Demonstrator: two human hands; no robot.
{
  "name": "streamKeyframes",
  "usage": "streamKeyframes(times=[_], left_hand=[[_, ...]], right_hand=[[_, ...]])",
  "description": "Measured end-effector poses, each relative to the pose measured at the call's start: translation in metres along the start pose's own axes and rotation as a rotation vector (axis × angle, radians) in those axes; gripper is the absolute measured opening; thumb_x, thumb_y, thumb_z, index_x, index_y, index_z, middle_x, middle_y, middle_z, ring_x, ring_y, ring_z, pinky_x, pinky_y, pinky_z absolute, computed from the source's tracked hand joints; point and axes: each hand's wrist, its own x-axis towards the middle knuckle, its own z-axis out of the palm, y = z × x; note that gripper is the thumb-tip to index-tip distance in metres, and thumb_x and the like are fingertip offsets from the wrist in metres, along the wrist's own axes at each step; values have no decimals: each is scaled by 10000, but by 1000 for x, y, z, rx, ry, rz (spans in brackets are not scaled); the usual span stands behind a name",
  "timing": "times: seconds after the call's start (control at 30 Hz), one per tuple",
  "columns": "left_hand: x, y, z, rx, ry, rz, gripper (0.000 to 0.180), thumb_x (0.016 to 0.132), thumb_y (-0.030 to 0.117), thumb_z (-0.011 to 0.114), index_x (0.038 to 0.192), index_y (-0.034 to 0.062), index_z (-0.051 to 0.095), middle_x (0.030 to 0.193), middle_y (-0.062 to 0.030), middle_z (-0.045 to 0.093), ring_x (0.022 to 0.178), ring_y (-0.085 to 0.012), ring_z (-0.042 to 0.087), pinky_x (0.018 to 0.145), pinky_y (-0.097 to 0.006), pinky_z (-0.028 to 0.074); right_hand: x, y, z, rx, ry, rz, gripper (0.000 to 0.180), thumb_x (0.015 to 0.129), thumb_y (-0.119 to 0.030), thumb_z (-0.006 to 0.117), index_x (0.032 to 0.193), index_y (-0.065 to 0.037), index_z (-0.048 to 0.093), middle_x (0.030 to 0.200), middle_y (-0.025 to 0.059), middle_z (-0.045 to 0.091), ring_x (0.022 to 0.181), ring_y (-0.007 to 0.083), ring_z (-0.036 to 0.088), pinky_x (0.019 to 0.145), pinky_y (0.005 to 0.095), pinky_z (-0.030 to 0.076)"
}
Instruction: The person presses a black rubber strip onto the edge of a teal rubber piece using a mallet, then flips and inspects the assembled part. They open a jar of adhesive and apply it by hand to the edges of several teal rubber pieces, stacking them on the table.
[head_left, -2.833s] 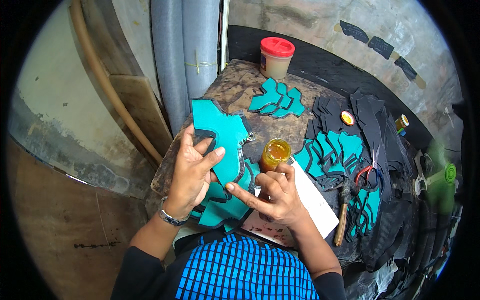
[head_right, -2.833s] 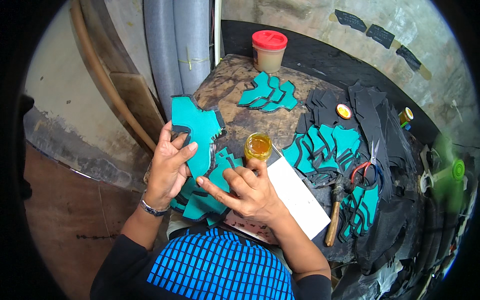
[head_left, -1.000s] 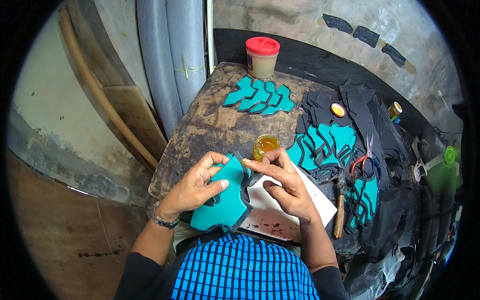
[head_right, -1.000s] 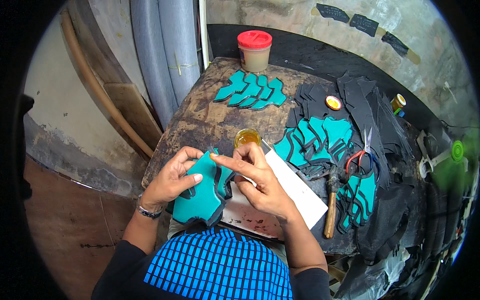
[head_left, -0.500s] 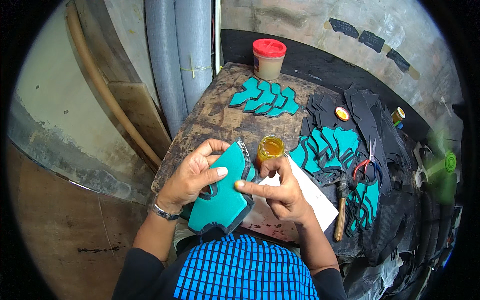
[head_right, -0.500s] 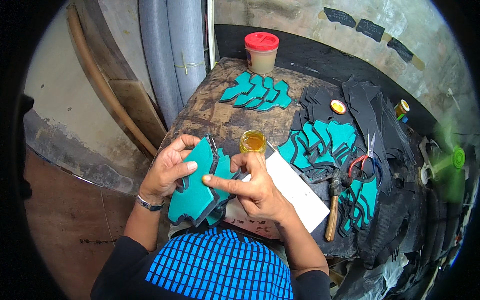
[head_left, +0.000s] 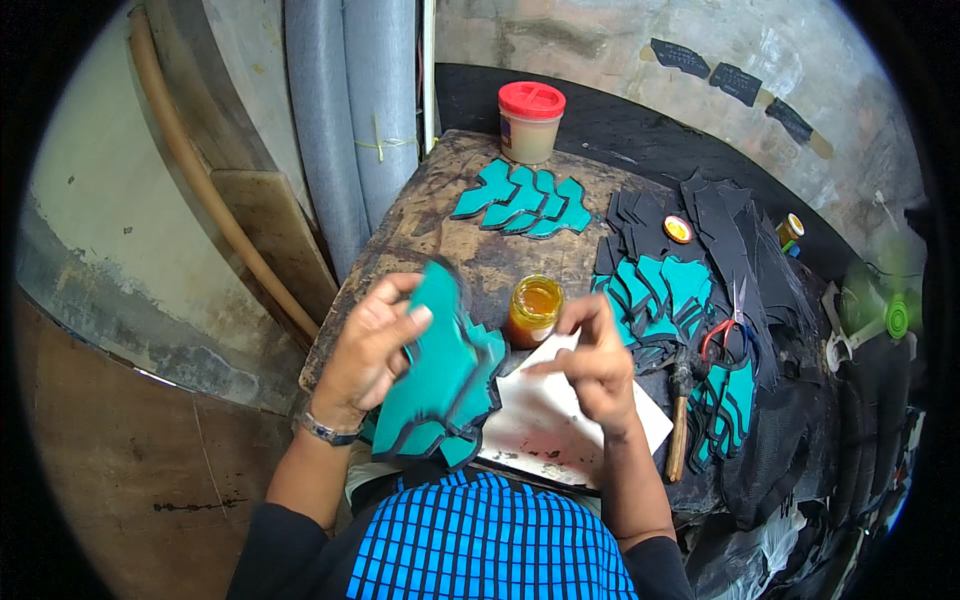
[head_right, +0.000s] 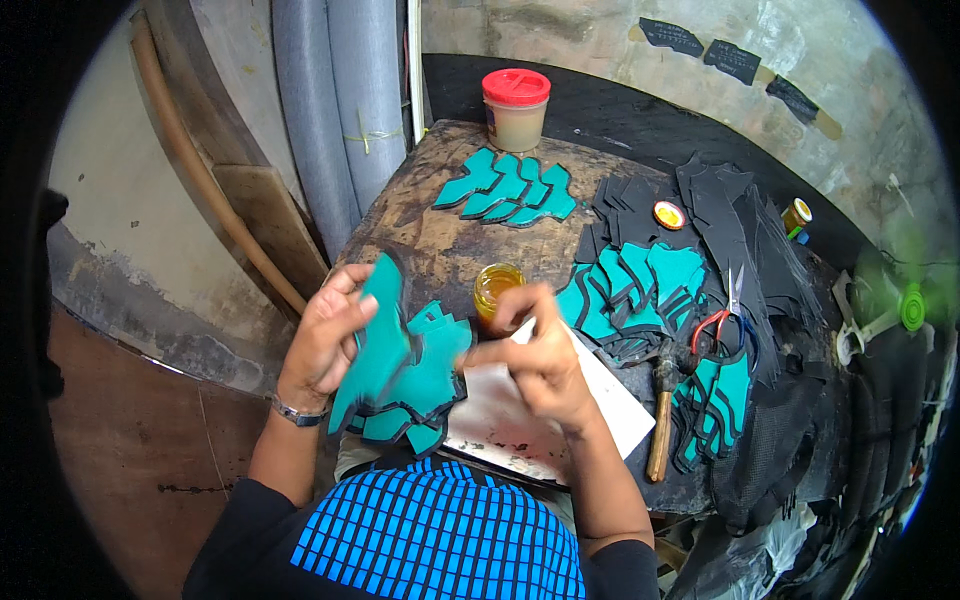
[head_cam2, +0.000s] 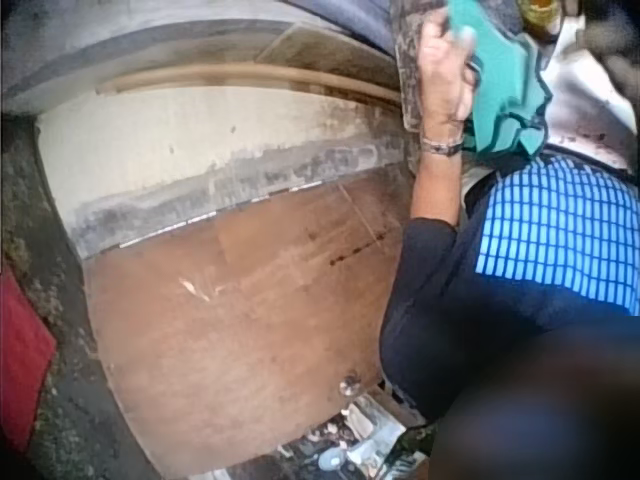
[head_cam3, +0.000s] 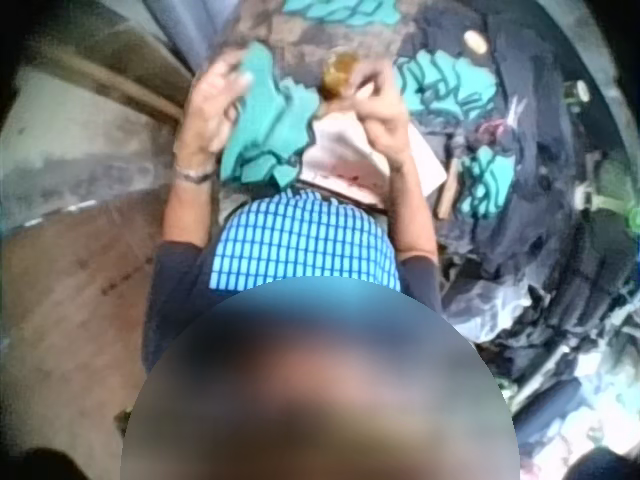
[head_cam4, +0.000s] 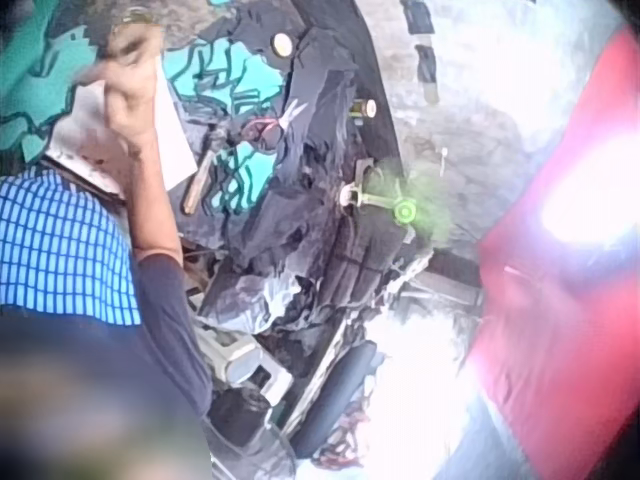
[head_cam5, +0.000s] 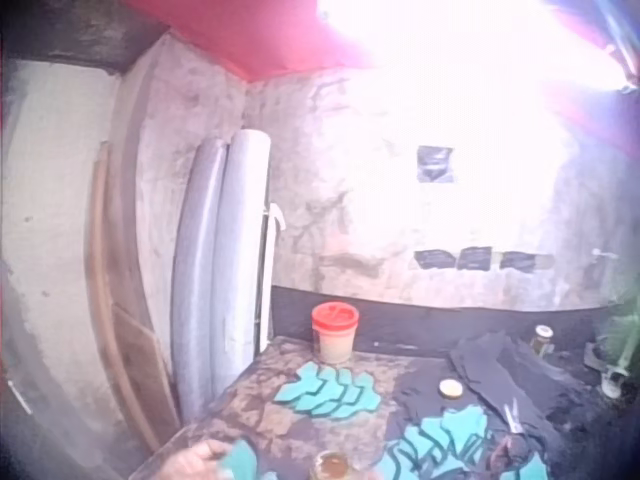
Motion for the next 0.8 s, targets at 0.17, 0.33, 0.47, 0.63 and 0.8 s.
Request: streamKeyframes(times=[0.17, 0.33, 0.47, 0.63, 0.8], left_hand=[[-3, -14, -14, -270, 339, -69, 261, 992, 154, 603, 1203, 15, 539, 1038, -86, 675, 926, -166, 681, 832, -321, 583], [-23, -21, -8, -395, 97, -107, 554, 876, -53, 636, 1380, -10, 410, 1217, -152, 609, 1131, -232, 622, 971, -365, 540], [-27, -20, 0, -268, 114, -58, 526, 864, -62, 644, 1334, -4, 416, 1227, -193, 612, 1139, -259, 632, 981, -407, 548], [-27, -20, 10, -258, 74, -1, 360, 914, -35, 615, 1220, 26, 435, 1179, -207, 633, 1051, -303, 674, 884, -460, 601], [-24, -19, 19, -168, 146, 64, 360, 924, -30, 607, 1231, 19, 425, 1179, -204, 626, 1052, -295, 673, 895, -437, 598]], right_hand=[[13, 8, -27, -455, 58, 327, 598, 1003, -486, 358, 1026, -50, 767, 1209, 173, 483, 1167, 314, 403, 1032, 433, 253], [29, 15, -13, -704, -83, 338, 627, 1043, -462, 322, 951, -24, 762, 1240, 169, 507, 1209, 321, 408, 1060, 462, 254], [34, 10, -10, -701, -120, 413, 589, 1050, -436, 343, 976, -16, 749, 1220, 180, 523, 1206, 328, 415, 1064, 474, 258], [27, -11, -4, -801, -93, 327, 347, 988, -332, 530, 989, -35, 711, 1149, 192, 520, 1151, 340, 436, 1006, 444, 309], [5, -28, 20, 24, -55, 304, 491, 856, -126, 612, 1345, -86, 620, 1079, 98, 380, 1043, 230, 419, 952, 347, 355]])
